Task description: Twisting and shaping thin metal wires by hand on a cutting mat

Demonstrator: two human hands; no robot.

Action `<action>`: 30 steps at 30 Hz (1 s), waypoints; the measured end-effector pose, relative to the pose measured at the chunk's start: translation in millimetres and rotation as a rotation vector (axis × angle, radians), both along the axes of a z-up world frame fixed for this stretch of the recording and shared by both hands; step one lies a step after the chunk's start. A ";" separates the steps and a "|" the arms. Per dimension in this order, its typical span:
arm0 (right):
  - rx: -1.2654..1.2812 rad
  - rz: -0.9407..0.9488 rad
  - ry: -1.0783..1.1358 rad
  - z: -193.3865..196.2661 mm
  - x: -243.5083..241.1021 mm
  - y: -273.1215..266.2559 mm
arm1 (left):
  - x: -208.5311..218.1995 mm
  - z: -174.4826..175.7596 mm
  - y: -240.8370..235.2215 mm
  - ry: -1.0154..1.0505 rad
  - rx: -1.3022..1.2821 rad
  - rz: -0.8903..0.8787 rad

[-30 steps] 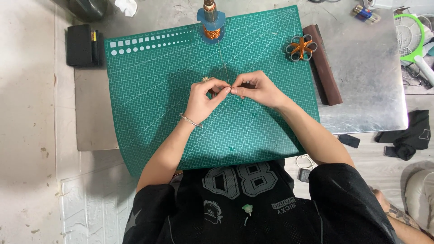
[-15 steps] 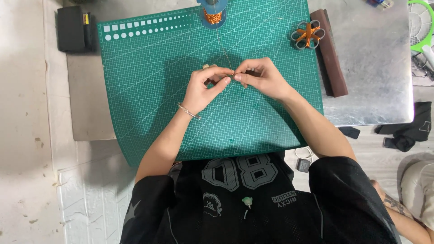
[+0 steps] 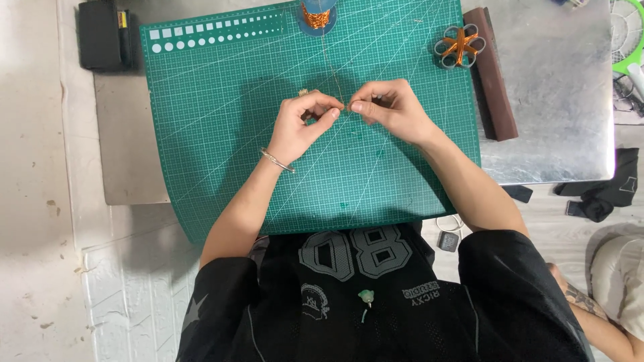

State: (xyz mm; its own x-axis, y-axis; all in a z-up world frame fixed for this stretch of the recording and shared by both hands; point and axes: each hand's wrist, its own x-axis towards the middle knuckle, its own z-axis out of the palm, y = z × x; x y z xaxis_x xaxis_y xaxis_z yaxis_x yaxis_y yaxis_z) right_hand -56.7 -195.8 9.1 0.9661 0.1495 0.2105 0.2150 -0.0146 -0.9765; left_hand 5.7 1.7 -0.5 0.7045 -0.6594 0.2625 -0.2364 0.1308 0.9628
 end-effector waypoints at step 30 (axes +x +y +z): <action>0.137 0.081 -0.005 1.9 -0.8 -13.2 | 2.0 2.0 4.8 -0.002 0.030 -0.006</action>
